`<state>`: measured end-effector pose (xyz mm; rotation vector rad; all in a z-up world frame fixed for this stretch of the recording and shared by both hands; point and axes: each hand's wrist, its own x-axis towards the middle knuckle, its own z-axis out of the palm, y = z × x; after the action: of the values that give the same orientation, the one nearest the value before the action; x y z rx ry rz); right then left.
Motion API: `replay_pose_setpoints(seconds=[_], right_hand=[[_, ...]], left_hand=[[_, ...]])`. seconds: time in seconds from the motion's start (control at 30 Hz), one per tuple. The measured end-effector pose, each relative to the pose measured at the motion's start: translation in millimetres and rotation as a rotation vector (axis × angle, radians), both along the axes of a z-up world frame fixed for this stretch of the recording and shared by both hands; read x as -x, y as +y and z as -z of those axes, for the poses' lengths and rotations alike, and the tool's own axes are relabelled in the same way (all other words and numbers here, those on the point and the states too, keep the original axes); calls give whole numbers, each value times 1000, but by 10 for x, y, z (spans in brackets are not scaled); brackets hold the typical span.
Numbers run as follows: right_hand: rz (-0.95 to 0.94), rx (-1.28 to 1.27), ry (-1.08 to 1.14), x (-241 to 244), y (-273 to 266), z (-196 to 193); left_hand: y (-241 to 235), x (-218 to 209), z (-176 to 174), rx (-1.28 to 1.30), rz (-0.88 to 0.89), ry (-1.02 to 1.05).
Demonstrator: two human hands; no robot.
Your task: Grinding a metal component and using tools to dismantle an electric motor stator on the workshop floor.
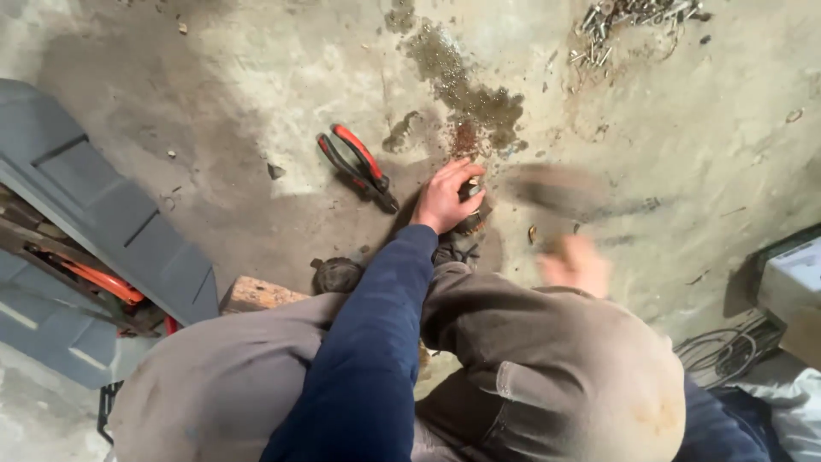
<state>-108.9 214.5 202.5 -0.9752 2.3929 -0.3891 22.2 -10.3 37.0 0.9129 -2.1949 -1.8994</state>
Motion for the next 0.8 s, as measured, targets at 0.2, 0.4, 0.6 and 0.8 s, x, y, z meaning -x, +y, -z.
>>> replay_pose_setpoints(seconds=[0.2, 0.4, 0.6, 0.8], right_hand=[[433, 2, -283, -532, -166, -85], [875, 193, -677, -32, -386, 391], [966, 205, -793, 180, -140, 1193], [393, 115, 80, 352, -241, 1112]], left_hand=[[-64, 52, -138, 63, 14, 62], [-299, 171, -337, 28, 300, -134], [-3, -337, -432, 44, -142, -314], [778, -272, -278, -210, -474, -448]])
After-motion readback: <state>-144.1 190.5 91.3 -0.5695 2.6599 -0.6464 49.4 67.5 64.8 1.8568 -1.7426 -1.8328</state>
